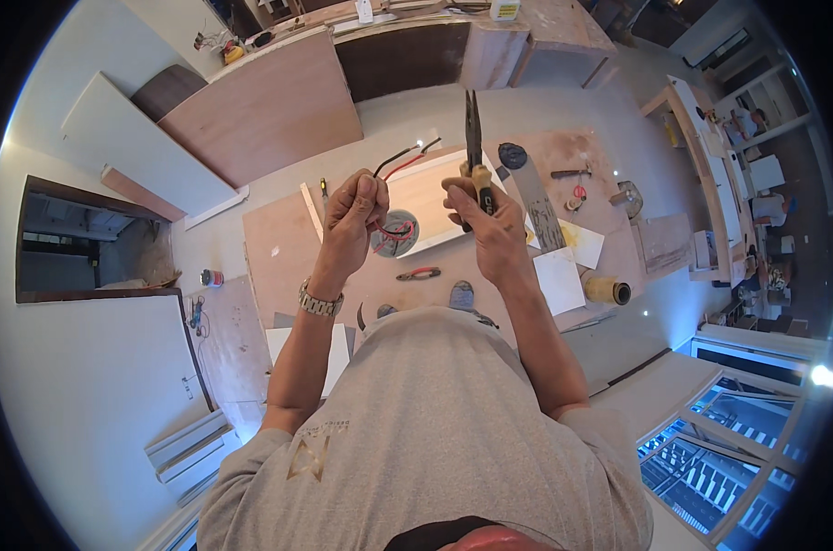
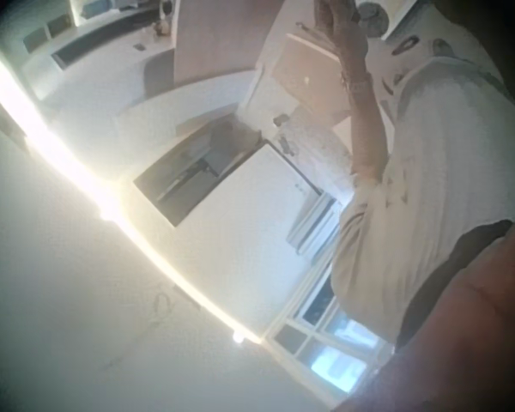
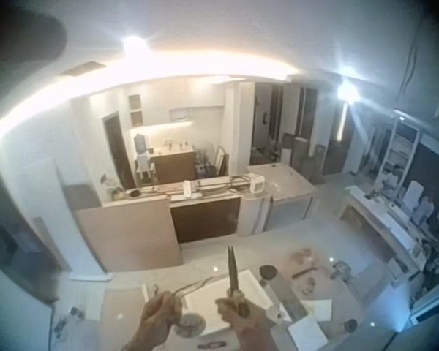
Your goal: The person prepares electrical wiring for a light fixture, using pliers to strip insulation from wires and then connecting the wires to a light socket assembly.
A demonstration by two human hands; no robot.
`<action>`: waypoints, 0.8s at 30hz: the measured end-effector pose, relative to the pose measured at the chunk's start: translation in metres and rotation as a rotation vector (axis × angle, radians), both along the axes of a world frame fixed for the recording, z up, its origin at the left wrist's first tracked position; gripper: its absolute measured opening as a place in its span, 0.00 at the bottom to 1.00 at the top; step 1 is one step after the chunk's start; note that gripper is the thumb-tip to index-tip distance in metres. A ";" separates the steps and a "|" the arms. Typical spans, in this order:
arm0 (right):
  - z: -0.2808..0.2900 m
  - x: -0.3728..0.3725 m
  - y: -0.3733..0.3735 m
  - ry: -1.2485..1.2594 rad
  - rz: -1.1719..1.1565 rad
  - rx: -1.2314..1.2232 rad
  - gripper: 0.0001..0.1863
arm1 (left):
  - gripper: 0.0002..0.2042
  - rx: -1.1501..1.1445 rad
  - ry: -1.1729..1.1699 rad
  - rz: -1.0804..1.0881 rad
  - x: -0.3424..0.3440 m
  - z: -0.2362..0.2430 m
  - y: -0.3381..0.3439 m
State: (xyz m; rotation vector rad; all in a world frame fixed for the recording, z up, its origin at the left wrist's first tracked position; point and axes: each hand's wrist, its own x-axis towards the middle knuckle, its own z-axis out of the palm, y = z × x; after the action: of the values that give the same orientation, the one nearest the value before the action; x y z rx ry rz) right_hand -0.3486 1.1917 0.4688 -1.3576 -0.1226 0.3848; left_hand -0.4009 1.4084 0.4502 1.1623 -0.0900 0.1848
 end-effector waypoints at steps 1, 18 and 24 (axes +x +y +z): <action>0.001 0.002 0.006 -0.014 0.007 0.021 0.18 | 0.19 0.004 0.005 0.000 -0.004 -0.001 0.001; 0.022 0.037 0.028 -0.356 0.116 -0.347 0.21 | 0.12 0.080 0.094 0.077 -0.028 0.013 0.015; 0.024 0.034 0.017 -0.069 0.243 -0.162 0.22 | 0.12 0.308 0.206 0.076 -0.023 0.003 0.023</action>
State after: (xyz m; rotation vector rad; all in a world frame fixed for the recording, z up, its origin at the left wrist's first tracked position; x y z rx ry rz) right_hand -0.3151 1.2091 0.4928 -1.5215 -0.3214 0.5611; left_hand -0.4240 1.4318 0.4536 1.4870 0.1113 0.1199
